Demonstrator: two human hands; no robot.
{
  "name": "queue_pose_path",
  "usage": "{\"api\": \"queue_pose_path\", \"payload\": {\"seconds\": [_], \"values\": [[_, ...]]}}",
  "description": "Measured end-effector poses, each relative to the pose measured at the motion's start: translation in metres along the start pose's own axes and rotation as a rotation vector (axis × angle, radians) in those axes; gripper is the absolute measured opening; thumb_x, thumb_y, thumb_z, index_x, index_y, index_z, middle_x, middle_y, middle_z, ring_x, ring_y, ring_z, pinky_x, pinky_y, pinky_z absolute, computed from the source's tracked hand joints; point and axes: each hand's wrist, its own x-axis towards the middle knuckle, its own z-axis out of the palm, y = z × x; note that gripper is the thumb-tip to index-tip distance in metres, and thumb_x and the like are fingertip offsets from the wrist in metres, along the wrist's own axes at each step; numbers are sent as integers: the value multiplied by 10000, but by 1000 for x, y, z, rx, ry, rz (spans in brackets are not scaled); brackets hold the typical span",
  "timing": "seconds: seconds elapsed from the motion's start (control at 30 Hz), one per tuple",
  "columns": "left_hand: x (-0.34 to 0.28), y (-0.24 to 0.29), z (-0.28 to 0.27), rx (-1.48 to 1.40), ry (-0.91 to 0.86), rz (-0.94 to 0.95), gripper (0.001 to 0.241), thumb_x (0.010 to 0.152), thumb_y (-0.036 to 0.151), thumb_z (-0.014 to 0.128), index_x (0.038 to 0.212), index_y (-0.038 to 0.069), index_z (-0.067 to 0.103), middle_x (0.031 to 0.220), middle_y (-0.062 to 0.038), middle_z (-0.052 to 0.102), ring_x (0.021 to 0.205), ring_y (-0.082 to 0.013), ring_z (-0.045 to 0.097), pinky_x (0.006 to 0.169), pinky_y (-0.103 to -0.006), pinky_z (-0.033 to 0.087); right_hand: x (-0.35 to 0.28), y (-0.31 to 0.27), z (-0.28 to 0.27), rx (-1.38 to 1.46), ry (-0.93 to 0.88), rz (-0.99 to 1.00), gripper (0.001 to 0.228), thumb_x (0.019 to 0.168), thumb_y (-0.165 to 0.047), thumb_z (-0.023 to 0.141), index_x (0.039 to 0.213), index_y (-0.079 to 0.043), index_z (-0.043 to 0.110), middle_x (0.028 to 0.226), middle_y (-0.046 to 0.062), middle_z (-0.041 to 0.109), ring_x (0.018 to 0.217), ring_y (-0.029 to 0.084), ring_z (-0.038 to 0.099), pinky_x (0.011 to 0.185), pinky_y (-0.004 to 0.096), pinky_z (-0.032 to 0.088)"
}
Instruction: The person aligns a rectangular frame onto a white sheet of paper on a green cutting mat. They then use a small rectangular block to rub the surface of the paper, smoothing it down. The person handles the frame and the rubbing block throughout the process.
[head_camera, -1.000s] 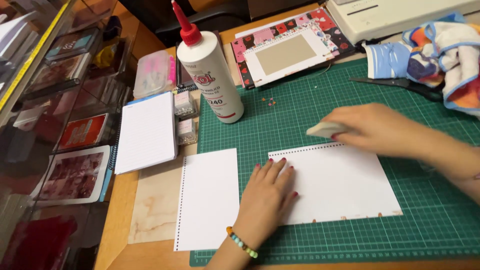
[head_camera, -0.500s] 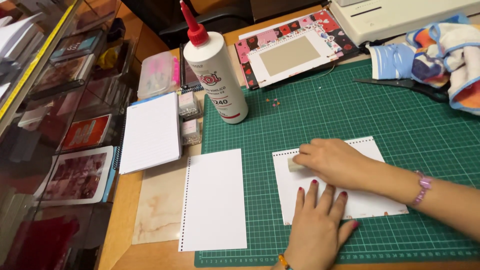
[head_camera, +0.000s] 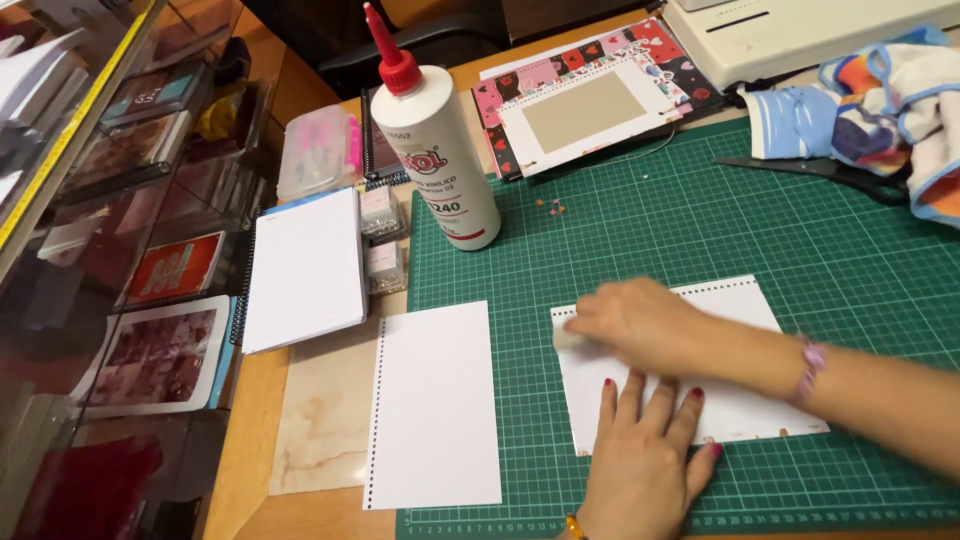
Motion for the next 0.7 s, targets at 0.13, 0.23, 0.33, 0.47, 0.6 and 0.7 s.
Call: {"api": "queue_pose_path", "payload": {"seconds": [0.13,0.23,0.33,0.47,0.6,0.7], "values": [[4,1,-8,-32,99,72,430,932,251,646,1258,-18,722,1243,-239,658,1226,-513,490,1160,-689,263,-15,-26,-9,37,-59,-59,218,715,-126,692,908,-181,606,841,12,604,713,278,578,546,492,481],[-1,2,-6,26,11,13,498,1017,321,551,1388,0,637,1313,-199,605,1306,-482,448,1151,-668,252,3,-12,-27,287,-83,12,219,865,-226,651,1066,-261,731,976,-33,777,874,298,708,669,499,526],[-1,0,2,0,45,21,472,1035,298,530,1369,-12,658,1450,-273,572,1347,-548,441,1113,-695,274,25,8,-29,215,-15,137,117,915,-281,629,995,-251,710,919,-37,766,851,291,712,660,520,518],[-4,-2,7,-7,62,15,459,1020,282,555,1358,-9,661,1445,-274,573,1348,-553,445,1106,-705,279,25,8,-14,103,-13,46,66,913,-257,638,939,-208,673,862,-13,703,790,295,688,591,516,499],[-2,1,-1,-19,35,10,470,1011,275,542,1363,-18,646,1443,-270,563,1343,-532,438,1110,-718,263,8,-10,-24,222,-71,-3,209,924,-278,632,1109,-268,729,1003,-55,764,883,276,710,616,501,538],[2,3,-12,20,61,41,483,1006,277,547,1371,-24,647,1316,-208,611,1270,-483,465,1195,-653,221,-3,-25,-32,268,-92,-82,281,764,-69,619,982,-212,723,844,-21,727,741,281,692,570,466,500]]}}
